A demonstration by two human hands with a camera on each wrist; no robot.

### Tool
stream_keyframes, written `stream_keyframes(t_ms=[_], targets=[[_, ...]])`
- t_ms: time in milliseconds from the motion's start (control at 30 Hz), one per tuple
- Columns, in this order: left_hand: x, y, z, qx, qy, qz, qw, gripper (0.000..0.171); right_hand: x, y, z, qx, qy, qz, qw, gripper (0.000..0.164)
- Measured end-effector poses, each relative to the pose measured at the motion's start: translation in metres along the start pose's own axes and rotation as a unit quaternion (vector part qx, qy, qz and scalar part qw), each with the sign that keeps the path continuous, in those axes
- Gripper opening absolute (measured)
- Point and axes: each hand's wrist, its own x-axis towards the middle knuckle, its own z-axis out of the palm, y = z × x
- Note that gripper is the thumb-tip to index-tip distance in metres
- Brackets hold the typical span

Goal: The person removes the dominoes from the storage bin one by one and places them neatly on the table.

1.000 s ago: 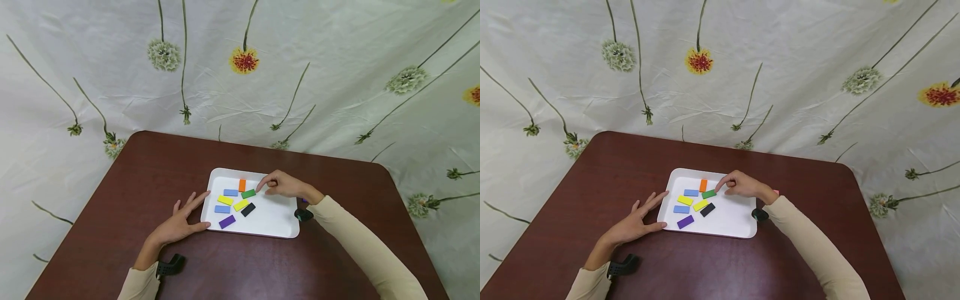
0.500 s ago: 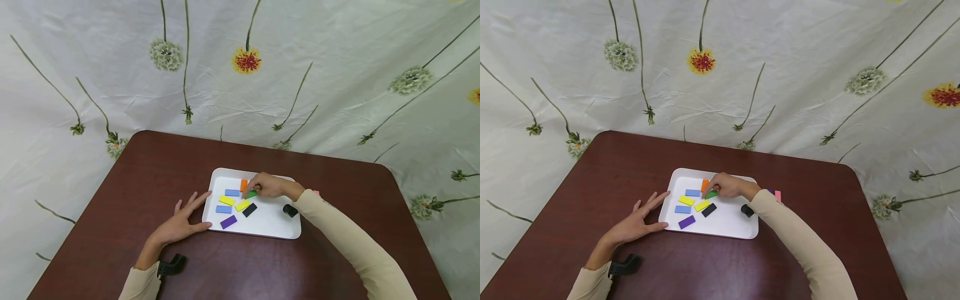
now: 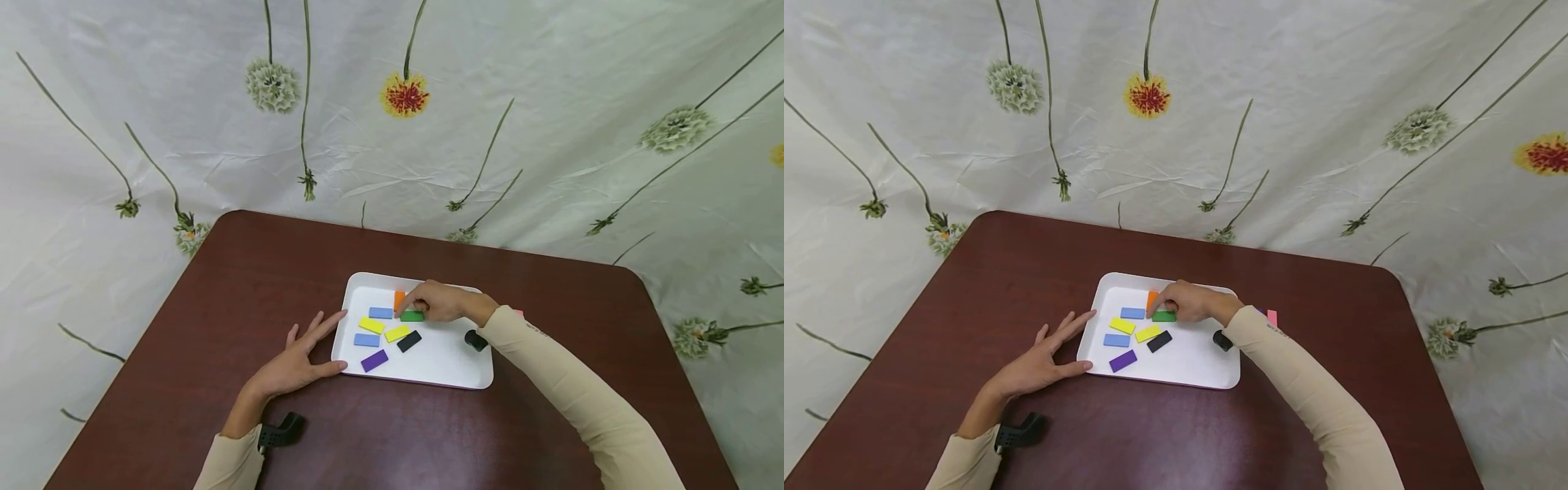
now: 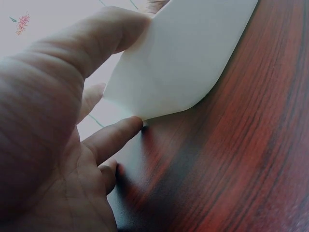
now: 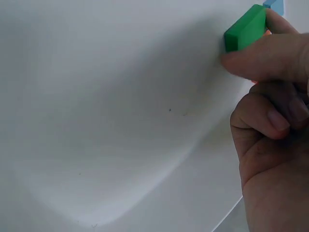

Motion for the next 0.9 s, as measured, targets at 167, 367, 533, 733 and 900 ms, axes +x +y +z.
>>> stream_keyframes(t_ms=[167, 367, 533, 733, 900], targets=[[0.000, 0.000, 0.000, 0.002, 0.002, 0.000, 1.0000, 0.087, -0.001, -0.002, -0.002, -0.009, 0.000, -0.004, 1.000, 0.055], [0.001, 0.001, 0.000, 0.008, 0.005, -0.006, 0.9999, 0.088, -0.002, -0.003, -0.003, -0.007, -0.008, 0.013, 1.000, 0.050], [0.002, 0.001, -0.001, 0.006, 0.003, -0.007, 1.0000, 0.088, -0.003, -0.005, -0.001, -0.016, -0.009, 0.023, 1.000, 0.048], [0.001, 0.001, 0.000, 0.005, 0.004, -0.005, 1.0000, 0.088, -0.007, -0.011, -0.001, -0.032, 0.001, 0.022, 0.999, 0.044], [0.000, -0.001, 0.001, 0.005, 0.002, -0.004, 1.0000, 0.088, -0.021, -0.010, -0.010, -0.024, 0.041, 0.019, 0.999, 0.045]])
